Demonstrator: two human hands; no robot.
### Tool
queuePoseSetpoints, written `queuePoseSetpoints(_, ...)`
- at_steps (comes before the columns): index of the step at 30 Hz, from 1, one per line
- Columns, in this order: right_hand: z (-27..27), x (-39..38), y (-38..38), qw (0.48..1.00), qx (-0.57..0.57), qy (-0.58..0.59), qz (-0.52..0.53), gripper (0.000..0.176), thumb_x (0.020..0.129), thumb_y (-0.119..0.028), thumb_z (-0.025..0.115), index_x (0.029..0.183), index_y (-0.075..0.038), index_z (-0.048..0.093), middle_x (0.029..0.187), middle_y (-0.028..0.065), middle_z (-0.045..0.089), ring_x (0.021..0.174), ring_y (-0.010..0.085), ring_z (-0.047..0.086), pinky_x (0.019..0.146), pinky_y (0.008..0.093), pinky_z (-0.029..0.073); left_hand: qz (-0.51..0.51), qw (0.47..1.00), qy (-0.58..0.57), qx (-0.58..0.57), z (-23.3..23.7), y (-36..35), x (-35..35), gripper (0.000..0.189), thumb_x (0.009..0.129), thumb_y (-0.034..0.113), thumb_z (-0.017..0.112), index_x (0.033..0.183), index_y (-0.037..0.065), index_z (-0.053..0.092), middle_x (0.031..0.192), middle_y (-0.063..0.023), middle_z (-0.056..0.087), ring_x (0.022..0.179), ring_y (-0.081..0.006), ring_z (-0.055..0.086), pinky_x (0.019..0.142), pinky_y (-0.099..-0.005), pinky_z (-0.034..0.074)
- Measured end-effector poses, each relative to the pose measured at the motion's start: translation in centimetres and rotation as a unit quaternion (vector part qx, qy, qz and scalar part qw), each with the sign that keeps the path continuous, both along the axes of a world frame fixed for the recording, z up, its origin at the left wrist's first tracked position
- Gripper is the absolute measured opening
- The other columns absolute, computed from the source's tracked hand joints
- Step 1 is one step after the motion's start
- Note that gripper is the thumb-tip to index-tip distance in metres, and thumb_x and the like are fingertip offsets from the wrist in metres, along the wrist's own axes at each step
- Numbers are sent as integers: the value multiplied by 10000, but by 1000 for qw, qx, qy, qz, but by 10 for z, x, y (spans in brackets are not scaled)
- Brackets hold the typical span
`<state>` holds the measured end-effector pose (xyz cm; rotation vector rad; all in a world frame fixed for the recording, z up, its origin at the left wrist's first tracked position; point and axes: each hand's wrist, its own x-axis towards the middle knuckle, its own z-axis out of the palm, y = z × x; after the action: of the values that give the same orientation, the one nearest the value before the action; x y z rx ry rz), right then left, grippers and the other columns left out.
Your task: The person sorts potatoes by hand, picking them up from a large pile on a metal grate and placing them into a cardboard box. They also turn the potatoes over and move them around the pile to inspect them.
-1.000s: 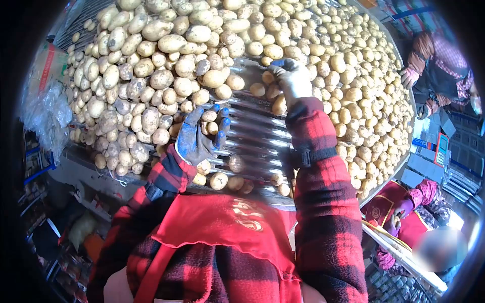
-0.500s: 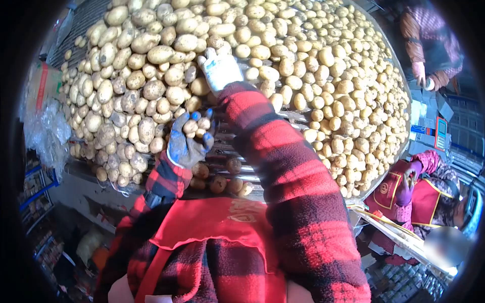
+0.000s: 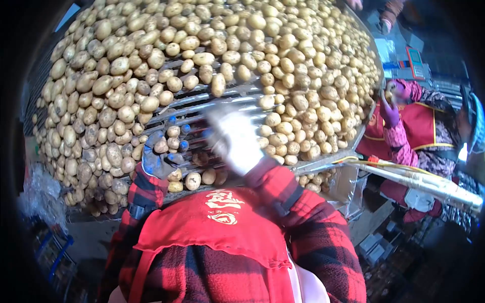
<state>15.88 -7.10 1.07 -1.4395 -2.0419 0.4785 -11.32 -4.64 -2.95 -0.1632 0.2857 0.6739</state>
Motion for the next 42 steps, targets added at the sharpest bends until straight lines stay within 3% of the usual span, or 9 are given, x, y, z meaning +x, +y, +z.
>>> queuePoseSetpoints(4, -79, 41, -6, 933, -81, -203, -285, 768, 940, -348, 712, 1568, -25, 412, 1565, 403, 371, 1457, 548, 374, 1226, 646, 222, -11, 998, 67, -2, -1, -3, 7, 469, 1061, 358, 576, 1499, 191, 559, 1468, -136, 571, 1141, -313, 647, 748, -364, 595)
queuePoseSetpoints(8, -47, 8, -25, 984, -123, -23, -129, 626, 935, -271, 714, 1492, -60, 522, 1513, 317, 477, 1299, 542, 497, 1131, 608, 386, -28, 998, 48, 0, 5, -2, 23, 456, 1061, 404, 583, 1460, 184, 592, 1474, -136, 573, 1144, -308, 663, 745, -380, 608)
queuePoseSetpoints(12, -28, 74, -14, 947, -31, -245, -207, 670, 822, -149, 746, 1461, -92, 552, 1491, 231, 539, 1315, 411, 544, 1115, 544, 411, -36, 997, 72, -3, 12, -8, 21, 418, 1085, 372, 527, 1424, 147, 618, 1442, -185, 600, 1114, -305, 679, 755, -403, 612)
queuePoseSetpoints(16, -65, 122, 7, 840, -88, -523, -116, 397, 969, -198, 566, 1340, -83, 647, 1411, 185, 588, 1259, 344, 566, 1049, 500, 438, -25, 1000, 5, -18, -1, -19, 34, 415, 1095, 353, 486, 1419, 131, 617, 1457, -203, 586, 1077, -319, 691, 815, -460, 632)
queuePoseSetpoints(19, -72, 113, 29, 845, -121, -499, -146, 311, 1071, -267, 497, 1152, -43, 696, 1199, 155, 639, 1078, 315, 629, 872, 468, 475, -35, 996, 5, -78, 13, -24, 36, 410, 1082, 322, 500, 1419, 118, 614, 1473, -204, 571, 1059, -314, 683, 853, -463, 605)
queuePoseSetpoints(26, -54, 101, -22, 892, -226, -296, -259, 307, 989, -217, 602, 1241, -44, 637, 1189, 209, 646, 1033, 401, 656, 903, 514, 537, 1, 998, -46, -52, 4, -37, 14, 445, 1110, 357, 444, 1472, 137, 583, 1515, -168, 542, 1260, -346, 621, 918, -487, 597)
queuePoseSetpoints(30, -47, 125, -6, 951, -64, -254, -164, 437, 898, -135, 650, 1325, -66, 589, 1289, 246, 628, 975, 406, 693, 785, 513, 582, 1, 995, -45, -83, 7, -35, 21, 441, 1106, 355, 461, 1476, 151, 587, 1530, -155, 537, 1265, -344, 609, 932, -480, 592)
queuePoseSetpoints(34, -81, 90, 54, 885, -156, -275, -340, 389, 970, -313, 646, 1276, -82, 581, 1211, 244, 626, 1004, 421, 704, 821, 522, 585, -2, 997, -26, -70, -1, -35, 33, 460, 1087, 359, 545, 1479, 119, 564, 1560, -176, 486, 1357, -371, 526, 975, -486, 590)
queuePoseSetpoints(42, -79, 123, 29, 949, -132, -95, -271, 288, 973, -298, 706, 1192, -111, 714, 1085, 154, 744, 1045, 362, 715, 908, 456, 573, -8, 998, 15, -67, 9, -37, 36, 417, 1074, 384, 558, 1413, 154, 635, 1507, -145, 552, 1263, -341, 605, 918, -465, 614)
